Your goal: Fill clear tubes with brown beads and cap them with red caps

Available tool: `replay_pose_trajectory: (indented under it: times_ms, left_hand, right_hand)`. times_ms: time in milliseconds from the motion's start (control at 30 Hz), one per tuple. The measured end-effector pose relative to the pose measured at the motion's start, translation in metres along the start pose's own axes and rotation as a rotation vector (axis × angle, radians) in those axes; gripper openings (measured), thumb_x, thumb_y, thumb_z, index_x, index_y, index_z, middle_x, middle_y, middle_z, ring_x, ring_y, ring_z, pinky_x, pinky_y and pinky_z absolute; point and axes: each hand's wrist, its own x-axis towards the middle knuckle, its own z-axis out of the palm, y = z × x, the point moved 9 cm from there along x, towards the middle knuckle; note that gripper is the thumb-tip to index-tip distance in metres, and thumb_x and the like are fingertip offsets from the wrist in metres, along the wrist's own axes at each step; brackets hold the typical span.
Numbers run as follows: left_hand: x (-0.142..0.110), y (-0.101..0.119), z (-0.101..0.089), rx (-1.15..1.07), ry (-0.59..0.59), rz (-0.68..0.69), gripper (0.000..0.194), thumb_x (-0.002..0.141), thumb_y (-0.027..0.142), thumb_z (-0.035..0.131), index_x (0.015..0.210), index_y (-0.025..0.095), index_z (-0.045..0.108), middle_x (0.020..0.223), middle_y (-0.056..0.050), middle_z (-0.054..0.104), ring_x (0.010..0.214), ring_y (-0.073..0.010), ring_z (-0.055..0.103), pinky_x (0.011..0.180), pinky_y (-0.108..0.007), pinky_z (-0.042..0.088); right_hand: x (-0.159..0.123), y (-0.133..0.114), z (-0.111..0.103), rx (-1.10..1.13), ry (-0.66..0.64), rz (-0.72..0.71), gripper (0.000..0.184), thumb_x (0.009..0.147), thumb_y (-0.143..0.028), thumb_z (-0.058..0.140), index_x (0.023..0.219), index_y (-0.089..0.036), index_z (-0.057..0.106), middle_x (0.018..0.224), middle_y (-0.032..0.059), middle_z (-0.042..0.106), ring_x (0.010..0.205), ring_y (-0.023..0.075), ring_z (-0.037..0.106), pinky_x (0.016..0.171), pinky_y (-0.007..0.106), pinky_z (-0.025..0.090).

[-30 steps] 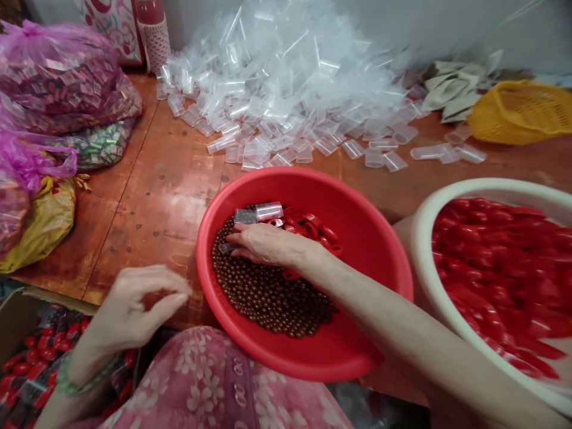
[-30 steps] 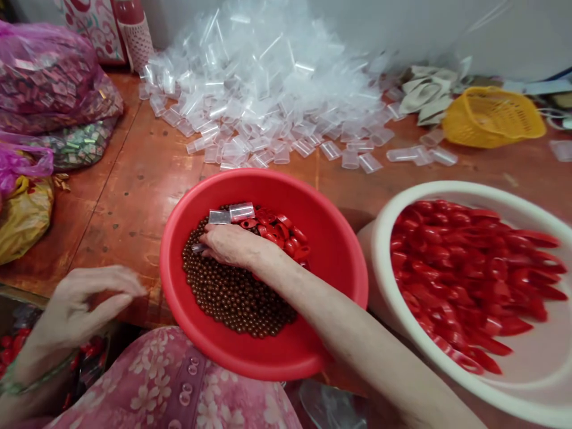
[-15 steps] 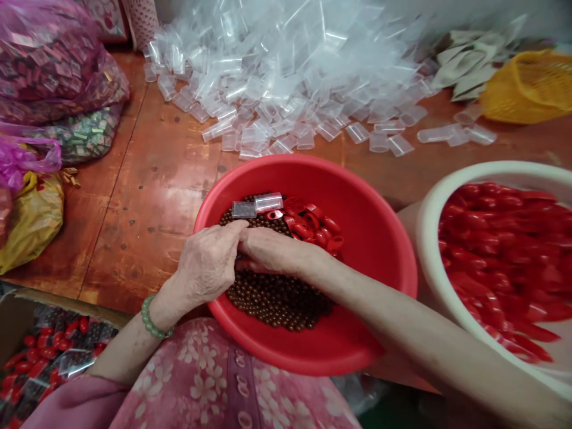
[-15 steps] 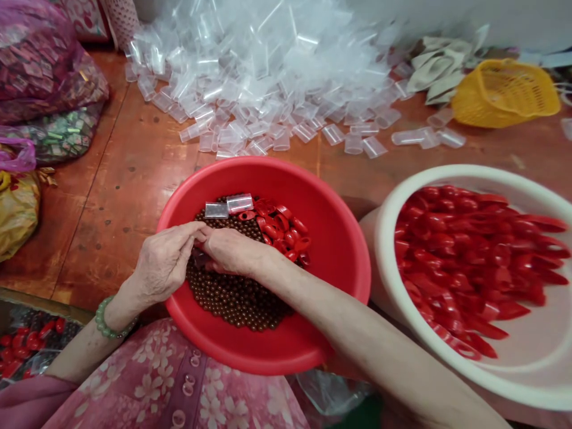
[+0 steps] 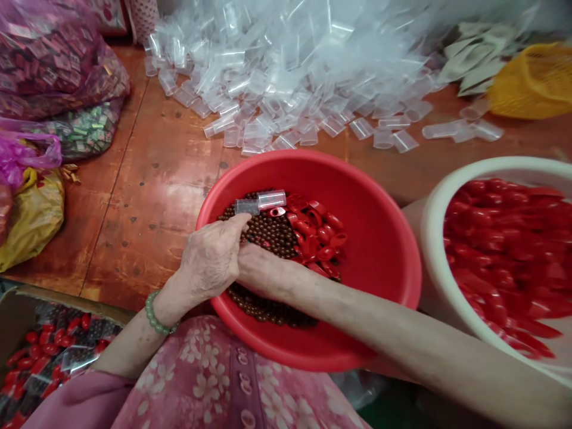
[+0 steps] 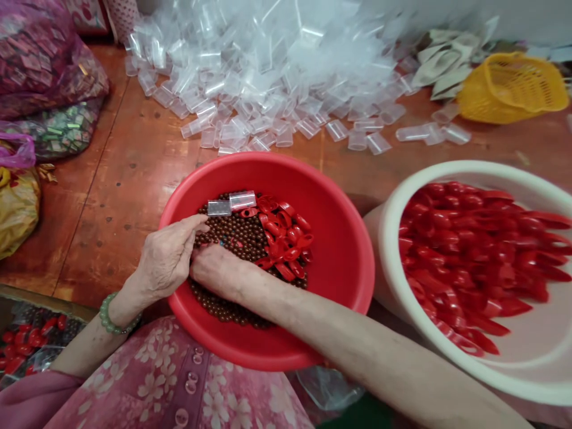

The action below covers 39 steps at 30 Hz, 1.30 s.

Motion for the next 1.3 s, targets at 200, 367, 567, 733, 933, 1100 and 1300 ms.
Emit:
replay_pose_trajectory:
  times_ms: [200,367,567,733,933,1100,1300]
  left_hand:
    - [0.0,-0.002,-0.003,-0.145,0.041,-0.008,0.033,0.092,0.015,0.035,0.118,0.01,0.055,0.102,-0.01,0.073,0.093,-0.0186,0.069,0.085,-0.034,0.056]
    - [-0.001,-0.013,-0.015,-0.48,0.036,-0.136,0.031,0.096,0.02,0.036,0.119,0.015,0.056,0.107,-0.009,0.071,0.098,-0.0156,0.068,0.091,-0.031,0.054]
    - [-0.01,-0.003,-0.011,-0.702,-0.255,-0.181,0.041,0.09,0.016,0.047,0.131,0.018,0.05,0.137,-0.013,0.055,0.127,-0.022,0.052,0.109,-0.041,0.043]
    - [-0.016,0.004,0.002,-0.584,-0.359,-0.159,0.063,0.085,0.018,0.058,0.143,0.018,0.035,0.149,-0.016,0.04,0.137,-0.026,0.04,0.115,-0.049,0.032]
    - [-0.009,0.005,0.028,-0.986,-0.349,-0.303,0.056,0.084,0.024,0.063,0.137,0.02,0.046,0.137,-0.014,0.055,0.12,-0.0236,0.059,0.102,-0.042,0.048]
    - [-0.004,0.005,0.025,-0.96,-0.305,-0.312,0.045,0.082,0.027,0.066,0.126,0.019,0.059,0.127,-0.011,0.064,0.118,-0.0221,0.06,0.107,-0.043,0.042]
    - [-0.002,0.006,0.016,-0.94,-0.305,-0.325,0.033,0.082,0.027,0.065,0.113,0.017,0.066,0.105,-0.008,0.073,0.095,-0.0185,0.068,0.091,-0.036,0.052]
  right_hand:
    - [-0.022,0.001,-0.006,0.317,-0.045,-0.05,0.028,0.076,-0.008,0.06,0.102,-0.012,0.068,0.103,0.0102,0.07,0.092,0.0202,0.066,0.083,0.03,0.051]
    - [-0.039,0.021,-0.02,0.807,0.044,0.031,0.034,0.08,-0.021,0.066,0.113,-0.015,0.063,0.106,0.0063,0.067,0.099,0.0196,0.062,0.092,0.034,0.047]
    - [-0.057,0.032,-0.047,0.956,0.202,0.082,0.035,0.082,-0.026,0.065,0.114,-0.012,0.061,0.107,0.0079,0.065,0.1,0.0188,0.058,0.095,0.036,0.043]
    - [-0.069,0.035,-0.07,1.093,0.36,0.028,0.022,0.084,-0.029,0.063,0.1,-0.013,0.062,0.097,0.0038,0.063,0.092,0.0162,0.057,0.088,0.032,0.045]
    - [-0.083,0.027,-0.093,1.003,0.465,-0.036,0.02,0.089,-0.028,0.058,0.1,-0.014,0.066,0.099,0.0049,0.067,0.091,0.0158,0.06,0.085,0.029,0.047]
    - [-0.096,0.029,-0.102,0.9,0.574,0.021,0.021,0.092,-0.024,0.053,0.102,-0.016,0.07,0.099,0.0057,0.073,0.089,0.0147,0.066,0.081,0.027,0.049]
    - [-0.121,0.033,-0.116,0.752,0.693,0.162,0.012,0.086,-0.026,0.062,0.091,-0.017,0.068,0.084,0.0035,0.072,0.075,0.0125,0.064,0.071,0.023,0.05]
